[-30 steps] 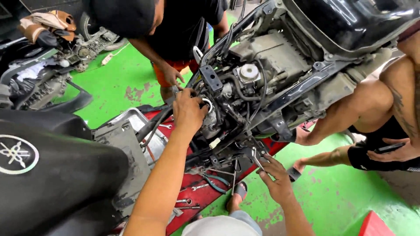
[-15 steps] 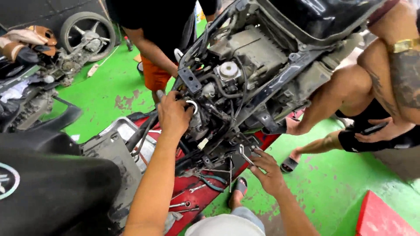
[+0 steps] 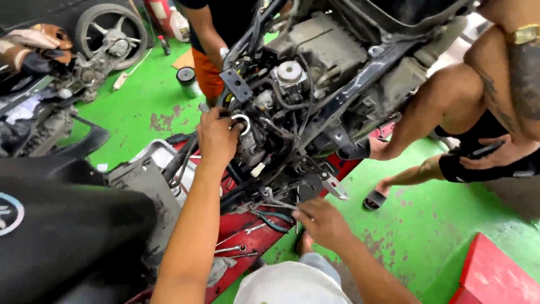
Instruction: The person is using a wrench to work on the engine components of a disassembled motorcycle, securing or loosening mechanical parts.
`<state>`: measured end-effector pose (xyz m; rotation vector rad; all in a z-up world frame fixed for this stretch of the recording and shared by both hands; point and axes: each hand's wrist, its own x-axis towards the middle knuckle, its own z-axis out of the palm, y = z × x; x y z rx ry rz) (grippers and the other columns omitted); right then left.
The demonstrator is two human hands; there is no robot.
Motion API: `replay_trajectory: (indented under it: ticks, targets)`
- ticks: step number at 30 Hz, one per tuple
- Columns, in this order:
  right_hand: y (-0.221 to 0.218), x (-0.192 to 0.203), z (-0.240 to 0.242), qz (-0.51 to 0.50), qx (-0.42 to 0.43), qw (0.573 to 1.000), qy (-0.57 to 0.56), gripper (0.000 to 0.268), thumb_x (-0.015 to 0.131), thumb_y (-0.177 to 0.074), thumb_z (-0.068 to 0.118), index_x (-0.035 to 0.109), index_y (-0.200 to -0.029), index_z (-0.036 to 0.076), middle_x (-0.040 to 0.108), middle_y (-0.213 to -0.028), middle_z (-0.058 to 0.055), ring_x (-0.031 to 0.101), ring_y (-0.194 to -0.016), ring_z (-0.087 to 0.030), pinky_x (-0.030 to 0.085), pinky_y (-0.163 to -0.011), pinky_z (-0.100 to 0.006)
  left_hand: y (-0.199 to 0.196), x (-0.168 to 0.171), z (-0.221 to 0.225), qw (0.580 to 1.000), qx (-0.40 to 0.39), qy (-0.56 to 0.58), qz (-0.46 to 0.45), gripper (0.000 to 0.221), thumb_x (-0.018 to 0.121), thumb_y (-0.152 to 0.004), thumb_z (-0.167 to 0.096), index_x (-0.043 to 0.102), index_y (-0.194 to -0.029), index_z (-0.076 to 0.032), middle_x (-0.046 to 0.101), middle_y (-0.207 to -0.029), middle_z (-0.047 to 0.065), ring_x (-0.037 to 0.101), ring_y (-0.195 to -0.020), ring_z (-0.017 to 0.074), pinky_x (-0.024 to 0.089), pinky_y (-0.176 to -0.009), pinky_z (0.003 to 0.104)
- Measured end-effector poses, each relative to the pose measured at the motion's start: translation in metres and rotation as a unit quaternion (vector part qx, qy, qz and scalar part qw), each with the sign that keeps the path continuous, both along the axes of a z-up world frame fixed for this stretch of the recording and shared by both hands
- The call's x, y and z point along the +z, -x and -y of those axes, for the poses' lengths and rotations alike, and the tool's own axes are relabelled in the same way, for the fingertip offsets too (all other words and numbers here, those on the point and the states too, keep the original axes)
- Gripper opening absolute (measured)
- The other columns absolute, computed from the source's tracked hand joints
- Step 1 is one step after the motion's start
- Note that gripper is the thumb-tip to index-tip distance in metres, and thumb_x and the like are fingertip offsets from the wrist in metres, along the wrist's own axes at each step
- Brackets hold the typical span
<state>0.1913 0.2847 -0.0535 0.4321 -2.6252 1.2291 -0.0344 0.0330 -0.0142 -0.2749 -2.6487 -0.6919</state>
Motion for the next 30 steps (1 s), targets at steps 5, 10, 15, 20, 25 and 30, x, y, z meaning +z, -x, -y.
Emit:
replay_trajectory:
  ticks: [5, 10, 15, 20, 25, 30]
  targets:
    - [0.025, -0.006, 0.047, 0.159, 0.049, 0.985, 0.052, 0.023, 0.064, -0.099, 0.034, 0.075, -0.089, 0.016, 0.072, -0.073, -0.013, 0.073, -0.076, -0.036, 0.056, -0.069, -0.047, -0.016, 0.000, 0.015, 0.999, -0.008, -0.045, 0.001, 0.017, 0.076, -0.090, -0.028, 0.080, -0.104, -0.020, 0.063, -0.115, 0.002, 0.061, -0.110, 0.0311, 0.052, -0.087, 0.046]
    - [0.062, 0.018, 0.086, 0.227, 0.041, 0.970, 0.076, 0.033, 0.053, -0.104, 0.037, 0.076, -0.104, 0.013, 0.075, -0.080, -0.016, 0.073, -0.086, -0.041, 0.055, -0.078, -0.052, -0.032, 0.003, 0.029, 0.995, -0.004, -0.101, 0.001, 0.021, 0.071, -0.095, -0.022, 0.077, -0.115, -0.020, 0.062, -0.115, 0.004, 0.060, -0.110, 0.0335, 0.052, -0.093, 0.046]
    - [0.096, 0.005, 0.118, 0.237, -0.011, 0.955, 0.176, 0.041, 0.054, -0.105, 0.032, 0.075, -0.083, 0.006, 0.069, -0.054, -0.009, 0.069, -0.057, -0.023, 0.055, -0.059, -0.037, -0.043, 0.005, 0.026, 0.994, -0.033, -0.105, -0.011, 0.023, 0.068, -0.098, -0.026, 0.077, -0.118, -0.017, 0.065, -0.111, 0.011, 0.063, -0.104, 0.0395, 0.052, -0.091, 0.049]
    - [0.104, 0.009, 0.128, 0.259, -0.041, 0.943, 0.207, 0.039, 0.051, -0.106, 0.033, 0.077, -0.097, 0.005, 0.071, -0.060, -0.010, 0.070, -0.061, -0.024, 0.053, -0.060, -0.039, -0.037, -0.007, 0.018, 0.994, -0.043, -0.095, 0.021, 0.029, 0.064, -0.099, -0.028, 0.074, -0.124, -0.019, 0.062, -0.118, 0.010, 0.059, -0.110, 0.0377, 0.051, -0.092, 0.048]
    - [0.107, 0.005, 0.130, 0.267, -0.058, 0.920, 0.282, 0.037, 0.053, -0.105, 0.021, 0.068, -0.128, -0.004, 0.074, -0.071, -0.017, 0.073, -0.061, -0.023, 0.058, -0.053, -0.035, -0.034, -0.003, 0.015, 0.993, -0.049, -0.092, 0.055, 0.031, 0.059, -0.102, -0.030, 0.073, -0.127, -0.017, 0.057, -0.125, 0.011, 0.055, -0.115, 0.0370, 0.048, -0.094, 0.048]
    - [0.106, 0.014, 0.121, 0.302, -0.105, 0.888, 0.331, 0.035, 0.062, -0.100, 0.022, 0.073, -0.115, -0.008, 0.069, -0.062, -0.014, 0.070, -0.053, -0.021, 0.053, -0.047, -0.031, -0.039, 0.009, 0.014, 0.992, -0.061, -0.087, 0.065, 0.030, 0.061, -0.101, -0.027, 0.073, -0.127, -0.017, 0.054, -0.125, 0.010, 0.052, -0.117, 0.0376, 0.046, -0.096, 0.049]
